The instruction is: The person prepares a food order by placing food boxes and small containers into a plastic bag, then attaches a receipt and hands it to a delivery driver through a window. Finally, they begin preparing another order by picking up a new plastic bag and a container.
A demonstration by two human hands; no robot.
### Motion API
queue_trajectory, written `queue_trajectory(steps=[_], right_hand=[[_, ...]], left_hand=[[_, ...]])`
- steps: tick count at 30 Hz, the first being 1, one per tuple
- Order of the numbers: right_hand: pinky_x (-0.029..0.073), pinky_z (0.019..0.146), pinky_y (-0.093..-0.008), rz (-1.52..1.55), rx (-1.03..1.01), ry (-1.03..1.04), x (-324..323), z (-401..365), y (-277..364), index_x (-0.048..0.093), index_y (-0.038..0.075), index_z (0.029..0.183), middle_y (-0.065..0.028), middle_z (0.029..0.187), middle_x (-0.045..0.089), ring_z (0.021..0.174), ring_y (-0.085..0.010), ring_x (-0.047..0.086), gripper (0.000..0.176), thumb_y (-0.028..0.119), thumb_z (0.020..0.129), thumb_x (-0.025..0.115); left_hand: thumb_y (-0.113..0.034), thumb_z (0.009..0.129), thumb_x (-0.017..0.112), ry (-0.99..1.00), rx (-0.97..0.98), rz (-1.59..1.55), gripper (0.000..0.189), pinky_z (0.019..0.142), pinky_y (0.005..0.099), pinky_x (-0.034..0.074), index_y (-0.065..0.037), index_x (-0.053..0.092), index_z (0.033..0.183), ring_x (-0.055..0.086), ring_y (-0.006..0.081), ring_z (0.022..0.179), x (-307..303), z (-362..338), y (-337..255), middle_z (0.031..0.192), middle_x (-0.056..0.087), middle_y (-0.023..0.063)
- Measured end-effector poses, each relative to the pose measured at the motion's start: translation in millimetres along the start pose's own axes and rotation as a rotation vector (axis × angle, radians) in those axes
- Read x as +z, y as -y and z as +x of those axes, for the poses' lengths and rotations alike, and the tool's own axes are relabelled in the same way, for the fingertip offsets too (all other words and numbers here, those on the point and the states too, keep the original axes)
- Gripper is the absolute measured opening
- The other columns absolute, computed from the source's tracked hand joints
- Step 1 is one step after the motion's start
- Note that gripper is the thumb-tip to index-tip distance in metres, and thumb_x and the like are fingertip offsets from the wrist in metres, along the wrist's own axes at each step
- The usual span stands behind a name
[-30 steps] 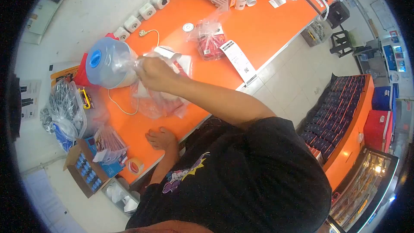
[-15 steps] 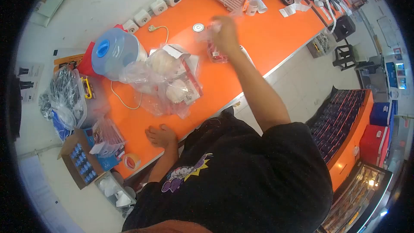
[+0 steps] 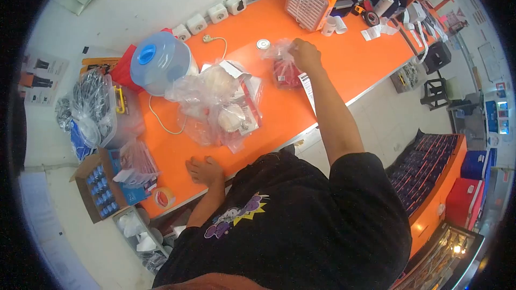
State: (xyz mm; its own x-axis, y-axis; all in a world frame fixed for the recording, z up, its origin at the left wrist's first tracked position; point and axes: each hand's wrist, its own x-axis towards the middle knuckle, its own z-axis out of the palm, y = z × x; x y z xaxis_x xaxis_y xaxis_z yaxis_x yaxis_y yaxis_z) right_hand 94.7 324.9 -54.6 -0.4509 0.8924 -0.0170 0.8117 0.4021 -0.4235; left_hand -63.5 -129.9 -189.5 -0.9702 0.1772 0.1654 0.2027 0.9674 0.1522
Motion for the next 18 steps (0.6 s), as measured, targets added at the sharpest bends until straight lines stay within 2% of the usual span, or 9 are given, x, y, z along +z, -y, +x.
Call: queue_trajectory(steps=[1, 4, 6, 11, 13, 18], right_hand=[[0.051, 0.086, -0.048, 0.085, -0.018, -0.079, 0, 2, -4, 0.068, 0.014, 0.105, -0.012, 0.102, 0.074, 0.1, -0.0328, 0.069, 0.027, 0.034, 0.088, 0.069], [0.052, 0.085, -0.0453, 0.077, -0.053, -0.118, -19, 1, -4, 0.07, 0.012, 0.103, -0.0127, 0.098, 0.074, 0.098, -0.032, 0.07, 0.025, 0.033, 0.088, 0.069], [0.052, 0.085, -0.0459, 0.106, -0.014, -0.141, -29, -2, 1, 0.071, 0.012, 0.104, -0.0129, 0.099, 0.074, 0.099, -0.032, 0.07, 0.025, 0.031, 0.088, 0.069], [0.051, 0.086, -0.047, 0.115, 0.009, -0.218, -56, 2, 9, 0.071, 0.011, 0.106, -0.0144, 0.1, 0.074, 0.1, -0.0337, 0.069, 0.027, 0.029, 0.087, 0.068], [0.051, 0.087, -0.0467, -0.006, -0.023, -0.224, -62, 5, 6, 0.071, 0.011, 0.106, -0.016, 0.102, 0.073, 0.1, -0.0355, 0.069, 0.028, 0.03, 0.087, 0.068], [0.051, 0.088, -0.0472, 0.049, 0.022, -0.183, -40, 6, -16, 0.071, 0.009, 0.108, -0.0175, 0.105, 0.072, 0.102, -0.0371, 0.068, 0.029, 0.029, 0.087, 0.066]], left_hand=[[-0.031, 0.088, 0.062, -0.003, -0.007, 0.001, 0.057, 0.11, 0.0538, 0.032, -0.006, 0.048, 0.137, 0.034, 0.0327, 0.142, -2, 1, -2, 0.153, 0.039, 0.0157], [-0.031, 0.088, 0.062, 0.031, -0.018, 0.006, 0.057, 0.11, 0.0536, 0.032, -0.006, 0.048, 0.138, 0.034, 0.0325, 0.143, -4, 1, -2, 0.153, 0.039, 0.0156], [-0.032, 0.089, 0.062, -0.026, 0.01, -0.004, 0.057, 0.11, 0.0539, 0.032, -0.007, 0.049, 0.138, 0.033, 0.0327, 0.143, -1, 0, 0, 0.153, 0.038, 0.0156], [-0.033, 0.088, 0.062, 0.01, -0.013, 0.018, 0.058, 0.109, 0.0541, 0.032, -0.008, 0.048, 0.138, 0.033, 0.0331, 0.143, 2, 1, 1, 0.154, 0.038, 0.0162], [-0.033, 0.088, 0.062, 0.018, -0.019, 0.015, 0.058, 0.109, 0.0539, 0.032, -0.008, 0.047, 0.139, 0.033, 0.0333, 0.143, 2, 1, 2, 0.154, 0.037, 0.0164], [-0.032, 0.087, 0.062, -0.008, -0.012, -0.005, 0.059, 0.108, 0.0539, 0.033, -0.007, 0.047, 0.138, 0.033, 0.0349, 0.143, 3, 0, 2, 0.154, 0.036, 0.0173]])
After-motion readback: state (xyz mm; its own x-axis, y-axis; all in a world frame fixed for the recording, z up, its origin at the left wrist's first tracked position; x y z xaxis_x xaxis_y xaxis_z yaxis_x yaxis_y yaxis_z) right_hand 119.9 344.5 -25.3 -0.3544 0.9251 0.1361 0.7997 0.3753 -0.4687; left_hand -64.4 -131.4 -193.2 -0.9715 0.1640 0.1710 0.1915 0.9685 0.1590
